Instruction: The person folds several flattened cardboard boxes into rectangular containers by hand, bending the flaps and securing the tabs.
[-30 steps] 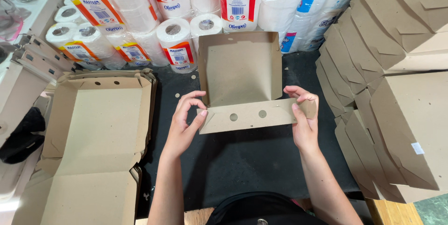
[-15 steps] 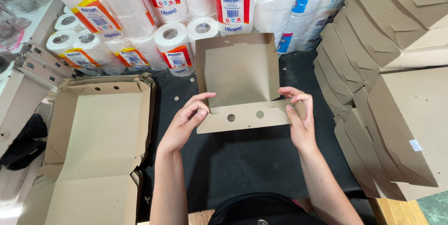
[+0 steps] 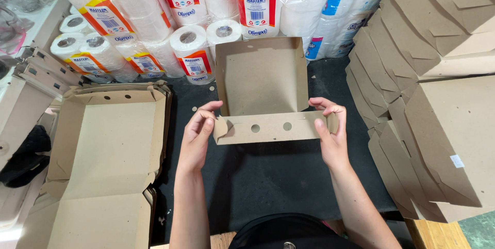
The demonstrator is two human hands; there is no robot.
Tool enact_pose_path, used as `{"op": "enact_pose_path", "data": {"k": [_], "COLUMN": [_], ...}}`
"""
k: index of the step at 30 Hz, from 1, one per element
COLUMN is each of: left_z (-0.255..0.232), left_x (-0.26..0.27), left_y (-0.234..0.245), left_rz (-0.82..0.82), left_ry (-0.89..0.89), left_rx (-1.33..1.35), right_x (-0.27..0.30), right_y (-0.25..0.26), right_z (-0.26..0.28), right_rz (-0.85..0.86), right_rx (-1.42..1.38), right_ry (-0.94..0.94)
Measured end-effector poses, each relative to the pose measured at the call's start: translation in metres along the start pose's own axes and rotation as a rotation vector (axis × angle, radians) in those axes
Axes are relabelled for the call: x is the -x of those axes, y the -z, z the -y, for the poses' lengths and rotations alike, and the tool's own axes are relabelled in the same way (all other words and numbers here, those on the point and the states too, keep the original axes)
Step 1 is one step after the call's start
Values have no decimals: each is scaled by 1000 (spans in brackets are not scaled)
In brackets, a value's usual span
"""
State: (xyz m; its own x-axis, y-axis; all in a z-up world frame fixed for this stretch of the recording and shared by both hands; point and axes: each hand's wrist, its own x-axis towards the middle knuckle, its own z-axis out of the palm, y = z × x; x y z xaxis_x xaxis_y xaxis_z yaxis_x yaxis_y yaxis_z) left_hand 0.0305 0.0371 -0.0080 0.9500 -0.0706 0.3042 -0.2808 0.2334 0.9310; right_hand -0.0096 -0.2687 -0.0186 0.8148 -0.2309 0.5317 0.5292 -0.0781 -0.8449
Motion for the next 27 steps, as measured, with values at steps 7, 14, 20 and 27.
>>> {"op": "enact_pose_path", "data": {"k": [7,14,20,27], "left_z": [-15,-23,-46,-38], "left_x": [26,69,90,97], "left_y": [5,1,-3,-2], "left_rz": [183,291,421,401], "left_ry": [45,4,-74,-134], "left_rx": [-328,-432,-708,-854], "right_x": [-7,-44,-73,-88], "right_y": [18,32,12,8], "right_z": [-22,-93,-141,-107], "right_rz": [140,-87,-22,-290], "right_rx": [-128,132,-87,-232], "right_ry": [37,-583,-785,-794]}}
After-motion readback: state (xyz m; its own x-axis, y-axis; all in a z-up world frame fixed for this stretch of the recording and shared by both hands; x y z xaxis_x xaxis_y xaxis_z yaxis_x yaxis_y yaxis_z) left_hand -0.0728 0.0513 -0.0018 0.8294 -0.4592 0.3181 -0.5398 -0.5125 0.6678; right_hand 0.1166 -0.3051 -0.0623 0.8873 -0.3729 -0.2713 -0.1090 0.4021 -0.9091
